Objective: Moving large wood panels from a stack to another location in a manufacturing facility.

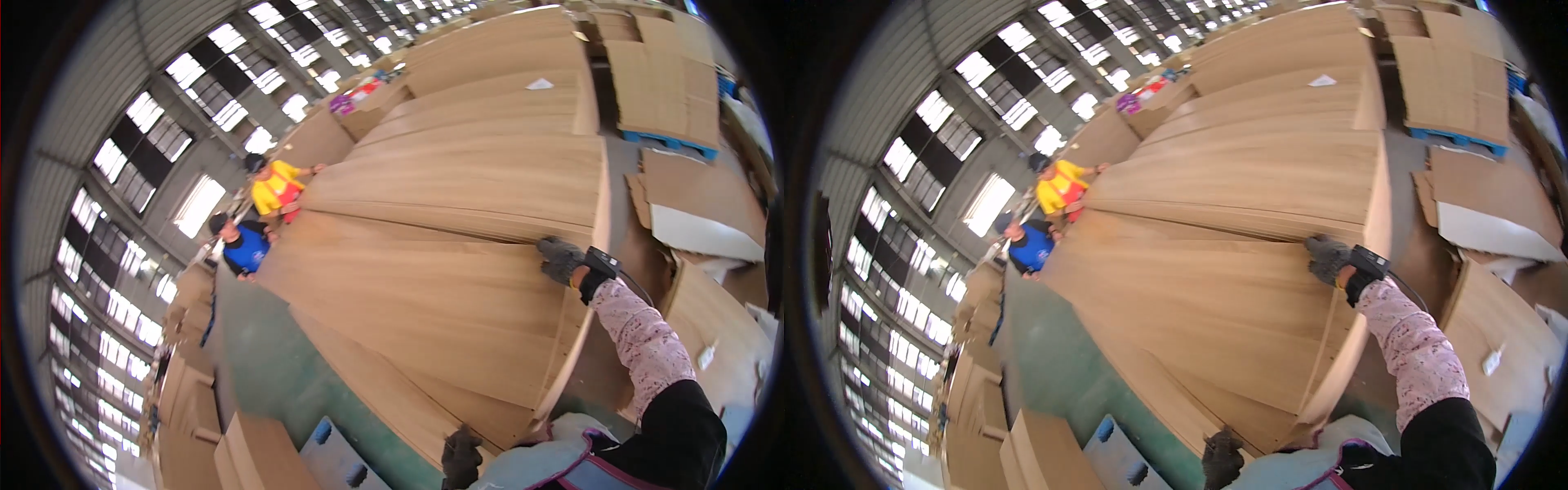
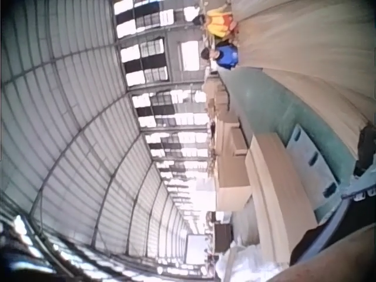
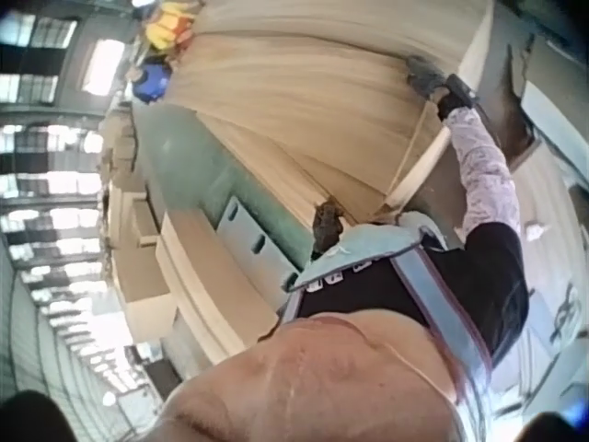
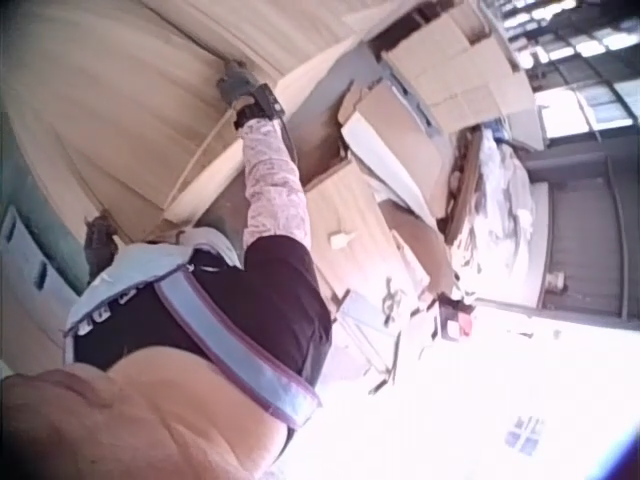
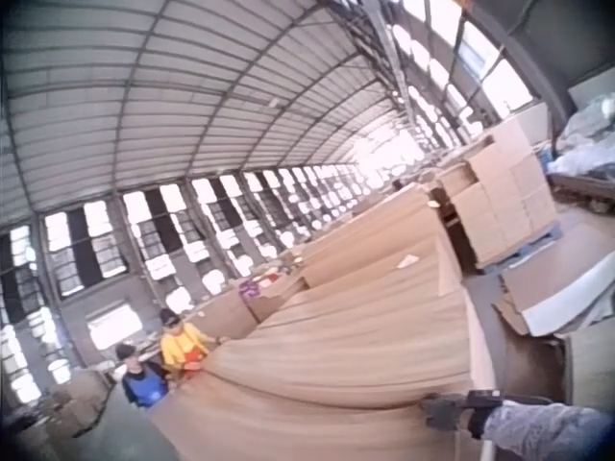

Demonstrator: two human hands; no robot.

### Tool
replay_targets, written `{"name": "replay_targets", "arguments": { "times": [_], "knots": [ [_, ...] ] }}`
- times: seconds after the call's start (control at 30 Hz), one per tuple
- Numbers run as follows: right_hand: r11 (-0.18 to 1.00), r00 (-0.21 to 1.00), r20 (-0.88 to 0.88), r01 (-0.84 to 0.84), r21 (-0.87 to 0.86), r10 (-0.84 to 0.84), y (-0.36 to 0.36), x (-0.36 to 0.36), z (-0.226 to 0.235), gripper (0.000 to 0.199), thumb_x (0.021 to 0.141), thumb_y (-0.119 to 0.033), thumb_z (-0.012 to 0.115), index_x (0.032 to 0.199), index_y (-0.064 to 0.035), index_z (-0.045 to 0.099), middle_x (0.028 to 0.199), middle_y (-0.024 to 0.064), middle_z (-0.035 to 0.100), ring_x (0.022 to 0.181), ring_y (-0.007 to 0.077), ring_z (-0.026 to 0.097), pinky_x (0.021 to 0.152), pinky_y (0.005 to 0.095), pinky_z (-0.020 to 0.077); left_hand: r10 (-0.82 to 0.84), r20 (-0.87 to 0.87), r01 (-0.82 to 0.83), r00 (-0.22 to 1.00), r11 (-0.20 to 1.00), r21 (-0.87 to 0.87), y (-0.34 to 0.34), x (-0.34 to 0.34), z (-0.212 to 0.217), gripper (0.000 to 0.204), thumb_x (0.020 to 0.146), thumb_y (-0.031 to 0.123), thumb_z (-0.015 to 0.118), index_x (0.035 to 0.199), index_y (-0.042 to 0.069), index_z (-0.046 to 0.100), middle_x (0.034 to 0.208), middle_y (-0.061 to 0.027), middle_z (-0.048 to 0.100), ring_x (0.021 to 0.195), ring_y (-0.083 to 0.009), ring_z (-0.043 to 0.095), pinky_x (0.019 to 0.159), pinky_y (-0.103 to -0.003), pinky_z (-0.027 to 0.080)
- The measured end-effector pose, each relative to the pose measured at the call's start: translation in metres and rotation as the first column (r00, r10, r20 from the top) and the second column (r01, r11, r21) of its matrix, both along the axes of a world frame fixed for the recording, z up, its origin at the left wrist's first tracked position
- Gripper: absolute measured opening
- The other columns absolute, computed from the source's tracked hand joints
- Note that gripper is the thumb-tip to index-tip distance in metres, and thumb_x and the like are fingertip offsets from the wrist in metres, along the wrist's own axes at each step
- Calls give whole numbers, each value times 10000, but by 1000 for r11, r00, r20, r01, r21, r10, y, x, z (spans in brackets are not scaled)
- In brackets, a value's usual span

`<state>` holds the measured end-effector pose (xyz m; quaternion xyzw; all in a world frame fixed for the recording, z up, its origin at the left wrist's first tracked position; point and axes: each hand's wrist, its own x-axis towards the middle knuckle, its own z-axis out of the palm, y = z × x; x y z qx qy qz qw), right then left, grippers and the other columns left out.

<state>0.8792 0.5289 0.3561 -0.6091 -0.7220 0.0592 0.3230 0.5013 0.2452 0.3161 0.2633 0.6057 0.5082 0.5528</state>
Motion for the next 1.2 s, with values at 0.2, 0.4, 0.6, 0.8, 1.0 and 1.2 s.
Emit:
{"name": "replay_targets", "arguments": {
  "times": [0.2,0.4,0.6,0.8,1.0,1.2],
  "knots": [
    [977,980,195,78,-197,-39,42,-11,-7,307,717,-214,625,954,-20,600,980,232,610,965,421,577,816,443,484,132,220,-134,966,991,-5,4,14,2,259,959,267,512,1093,67,608,581,4,488,458,-77,422,392,-246,337],
    [998,977,209,43,-38,-34,44,-25,-17,251,681,-231,625,860,-58,604,835,199,607,841,399,584,703,477,476,214,-507,14,835,912,409,4,27,-1,267,965,255,500,1154,79,564,559,29,407,463,-81,385,417,-245,318],
    [974,970,210,-75,-215,122,-34,-65,9,273,727,-257,654,905,-61,585,871,183,589,846,378,587,720,452,485,273,-544,-80,794,933,351,-1,19,-32,313,910,84,531,1215,15,519,810,-95,583,741,-209,582,630,-326,491],
    [964,965,215,-97,-248,153,-73,-95,21,288,733,-244,657,941,-60,583,906,196,570,844,374,584,731,449,480,482,382,-527,788,850,15,-17,5,1,276,872,102,618,1080,149,442,986,-8,536,811,-184,590,612,-358,538],
    [987,967,252,-8,-158,48,-68,-88,7,275,713,-219,649,923,-56,580,900,203,573,823,382,582,705,458,479,331,197,-321,923,944,-78,-18,3,16,347,846,150,659,1091,127,415,771,-41,544,559,-143,540,462,-292,447],
    [994,966,252,-40,-106,65,-51,-93,8,215,712,-211,642,842,-49,584,789,186,588,807,372,581,678,461,472,221,320,-209,921,975,-72,-25,4,-3,465,844,213,672,1219,72,437,779,-39,588,529,-120,493,476,-265,411]
  ]
}}
